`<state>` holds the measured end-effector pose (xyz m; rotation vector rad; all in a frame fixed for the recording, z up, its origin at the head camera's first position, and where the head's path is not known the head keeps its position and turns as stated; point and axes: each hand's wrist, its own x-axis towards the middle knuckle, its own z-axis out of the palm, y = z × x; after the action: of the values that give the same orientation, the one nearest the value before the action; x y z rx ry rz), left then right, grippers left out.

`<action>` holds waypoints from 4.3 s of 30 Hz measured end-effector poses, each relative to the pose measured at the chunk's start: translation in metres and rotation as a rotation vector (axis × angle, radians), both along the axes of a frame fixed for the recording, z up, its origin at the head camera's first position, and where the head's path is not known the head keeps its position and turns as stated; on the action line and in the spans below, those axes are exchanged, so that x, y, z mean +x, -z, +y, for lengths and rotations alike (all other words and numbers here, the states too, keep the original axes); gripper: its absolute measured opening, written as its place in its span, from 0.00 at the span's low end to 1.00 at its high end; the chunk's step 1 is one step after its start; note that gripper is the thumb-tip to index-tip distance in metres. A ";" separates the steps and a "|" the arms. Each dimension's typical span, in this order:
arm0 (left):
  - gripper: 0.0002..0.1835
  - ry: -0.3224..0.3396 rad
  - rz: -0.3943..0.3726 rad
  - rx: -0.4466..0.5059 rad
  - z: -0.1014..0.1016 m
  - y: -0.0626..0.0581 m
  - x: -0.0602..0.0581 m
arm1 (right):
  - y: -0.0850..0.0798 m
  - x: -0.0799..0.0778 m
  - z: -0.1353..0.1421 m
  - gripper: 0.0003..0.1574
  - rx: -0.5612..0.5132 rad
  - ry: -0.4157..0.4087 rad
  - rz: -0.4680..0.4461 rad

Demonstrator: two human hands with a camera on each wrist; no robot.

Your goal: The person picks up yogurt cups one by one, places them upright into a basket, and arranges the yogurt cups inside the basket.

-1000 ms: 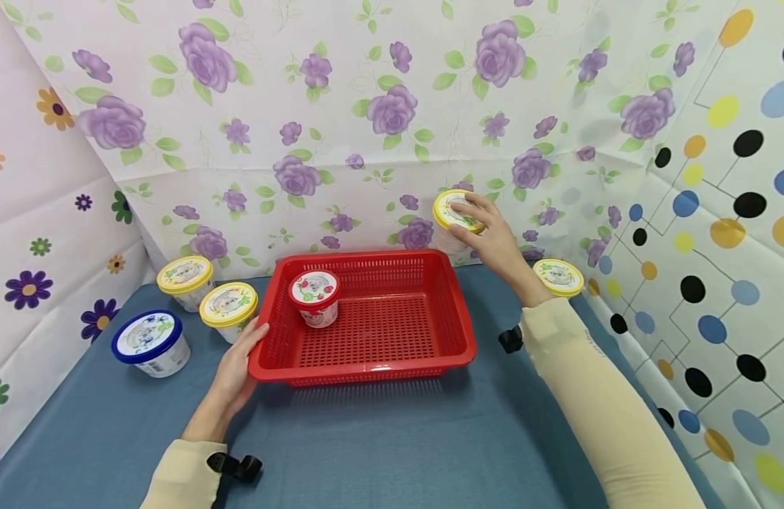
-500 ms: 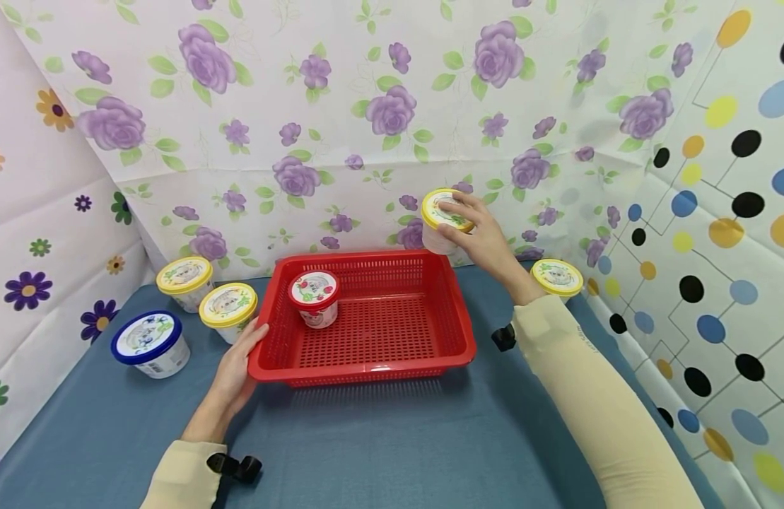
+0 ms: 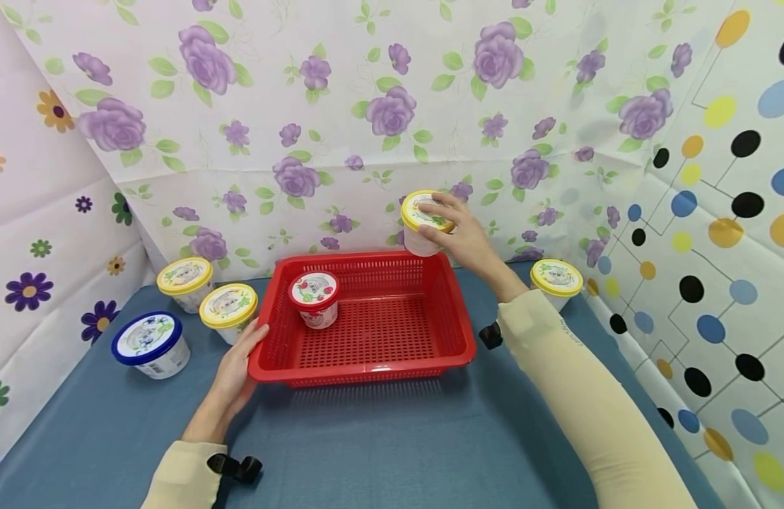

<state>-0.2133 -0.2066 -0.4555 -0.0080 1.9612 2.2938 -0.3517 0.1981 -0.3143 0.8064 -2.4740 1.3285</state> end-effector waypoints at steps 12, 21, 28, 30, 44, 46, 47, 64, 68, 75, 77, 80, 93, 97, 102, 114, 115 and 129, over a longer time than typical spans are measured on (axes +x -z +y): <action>0.37 -0.010 -0.008 0.001 0.000 -0.003 0.000 | 0.000 0.001 -0.021 0.32 0.031 -0.062 0.005; 0.35 -0.006 -0.010 -0.003 0.001 -0.003 -0.001 | 0.006 0.000 -0.029 0.30 0.029 -0.071 -0.021; 0.35 -0.008 -0.020 0.000 0.000 -0.005 0.000 | 0.002 0.004 -0.039 0.29 0.017 -0.095 -0.032; 0.36 -0.007 -0.020 -0.002 0.000 -0.005 0.000 | 0.005 -0.002 -0.041 0.29 0.032 -0.099 -0.022; 0.34 -0.001 -0.013 0.000 0.000 -0.003 -0.001 | 0.008 -0.010 -0.056 0.30 0.065 -0.206 -0.086; 0.35 0.001 -0.014 -0.001 0.000 -0.003 -0.001 | 0.009 -0.010 -0.057 0.30 0.077 -0.215 -0.096; 0.35 0.001 -0.016 -0.001 0.000 -0.003 -0.001 | 0.009 -0.010 -0.058 0.30 0.088 -0.216 -0.098; 0.37 -0.013 -0.025 0.002 0.000 -0.003 -0.001 | 0.021 -0.015 -0.072 0.29 0.115 -0.266 -0.182; 0.36 -0.008 -0.023 0.010 0.000 -0.003 -0.001 | 0.023 -0.015 -0.075 0.29 0.090 -0.280 -0.207; 0.36 -0.002 -0.013 0.016 0.000 -0.003 -0.001 | 0.026 -0.014 -0.078 0.29 0.102 -0.285 -0.208; 0.36 -0.001 -0.011 0.018 0.000 -0.003 -0.001 | 0.027 -0.015 -0.078 0.29 0.101 -0.284 -0.218; 0.35 -0.002 -0.011 0.018 0.000 -0.003 -0.001 | 0.027 -0.014 -0.079 0.29 0.097 -0.291 -0.226; 0.35 -0.002 -0.006 0.020 0.000 -0.002 -0.001 | 0.026 -0.012 -0.080 0.29 0.107 -0.323 -0.217; 0.35 -0.003 -0.008 0.017 0.000 -0.002 -0.001 | 0.025 -0.011 -0.082 0.28 0.114 -0.348 -0.214; 0.35 -0.003 -0.008 0.012 -0.001 -0.002 -0.001 | 0.023 -0.008 -0.085 0.28 0.115 -0.371 -0.246; 0.35 0.003 -0.004 0.017 -0.001 -0.003 -0.001 | 0.023 -0.007 -0.087 0.28 0.108 -0.442 -0.339; 0.35 0.004 -0.001 0.016 0.000 -0.003 -0.001 | 0.024 -0.006 -0.087 0.28 0.113 -0.450 -0.345; 0.36 0.006 -0.005 0.019 -0.001 -0.002 -0.001 | 0.029 -0.003 -0.091 0.28 0.193 -0.548 -0.380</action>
<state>-0.2140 -0.2076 -0.4536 -0.0062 1.9341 2.3059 -0.3547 0.1066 -0.3435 1.4855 -2.8270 1.5423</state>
